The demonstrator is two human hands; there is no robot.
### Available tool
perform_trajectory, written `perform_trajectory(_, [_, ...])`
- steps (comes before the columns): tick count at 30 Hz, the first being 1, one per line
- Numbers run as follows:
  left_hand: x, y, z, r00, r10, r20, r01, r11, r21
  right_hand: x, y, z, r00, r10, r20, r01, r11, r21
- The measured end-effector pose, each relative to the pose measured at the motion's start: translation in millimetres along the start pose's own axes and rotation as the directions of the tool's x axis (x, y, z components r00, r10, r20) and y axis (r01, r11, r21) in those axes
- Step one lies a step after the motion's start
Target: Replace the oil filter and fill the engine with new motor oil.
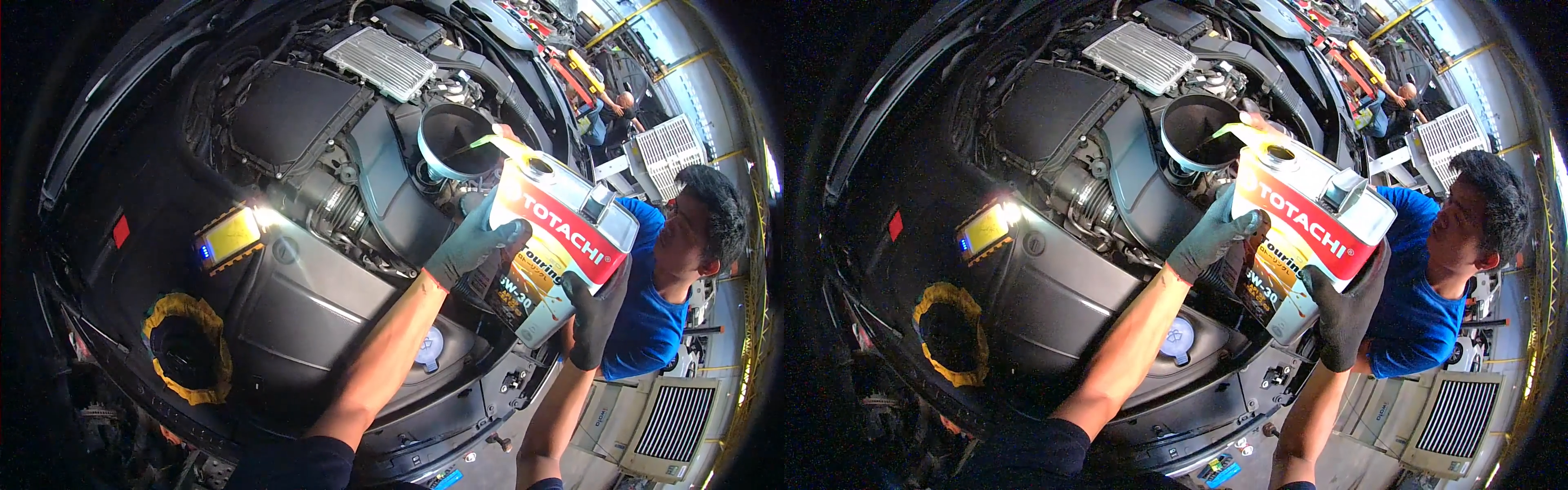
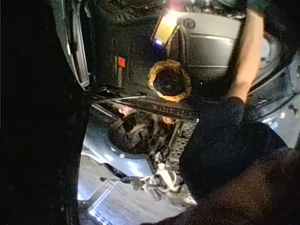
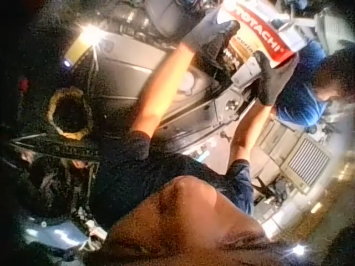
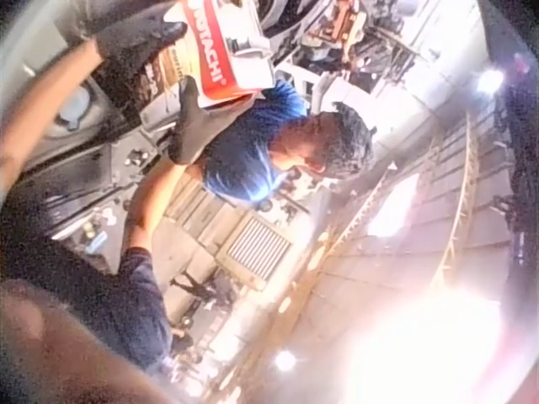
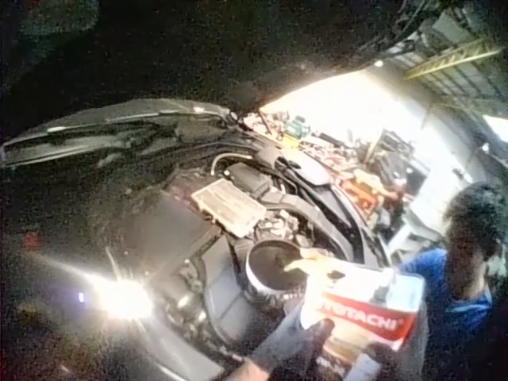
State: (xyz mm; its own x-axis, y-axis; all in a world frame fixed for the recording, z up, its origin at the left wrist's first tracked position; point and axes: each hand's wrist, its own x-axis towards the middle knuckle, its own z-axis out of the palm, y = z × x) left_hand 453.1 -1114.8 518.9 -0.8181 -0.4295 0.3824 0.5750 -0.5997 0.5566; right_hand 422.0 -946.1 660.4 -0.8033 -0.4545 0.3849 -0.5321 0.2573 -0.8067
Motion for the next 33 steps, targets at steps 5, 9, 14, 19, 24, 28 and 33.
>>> perform_trajectory(5, [-1.6,0.1,0.2,1.000,-0.009,0.002,0.009,0.998,-0.057,-1.6,-1.9,2.6,1.000,0.022,0.010,-0.022,0.999,0.048])
perform_trajectory(9, [-1.5,-1.4,-2.7,1.000,-0.012,-0.001,0.012,1.000,-0.022,-2.5,0.4,2.1,1.000,-0.024,0.008,0.023,0.996,0.089])
perform_trajectory(14, [-2.4,0.5,-1.3,0.999,-0.039,-0.019,0.039,0.999,-0.008,-3.0,0.6,-0.5,0.999,-0.034,0.021,0.033,0.999,0.025])
perform_trajectory(19, [-1.4,0.8,-1.0,1.000,-0.015,-0.013,0.015,1.000,-0.016,-1.9,2.0,-0.8,0.998,-0.060,0.010,0.060,0.998,0.004])
perform_trajectory(24, [-1.2,-3.7,-2.2,1.000,-0.011,-0.016,0.010,0.999,-0.033,-1.4,0.0,-1.5,0.998,-0.057,0.019,0.058,0.998,-0.017])
perform_trajectory(28, [-2.0,-6.0,-4.5,1.000,-0.028,-0.009,0.028,0.999,-0.016,-0.9,-4.8,0.3,1.000,-0.021,0.016,0.021,1.000,0.005])
perform_trajectory(33, [-2.1,-4.7,-6.6,1.000,-0.025,0.014,0.024,0.999,0.030,-1.0,-4.5,-0.4,1.000,-0.021,0.014,0.022,0.999,-0.027])
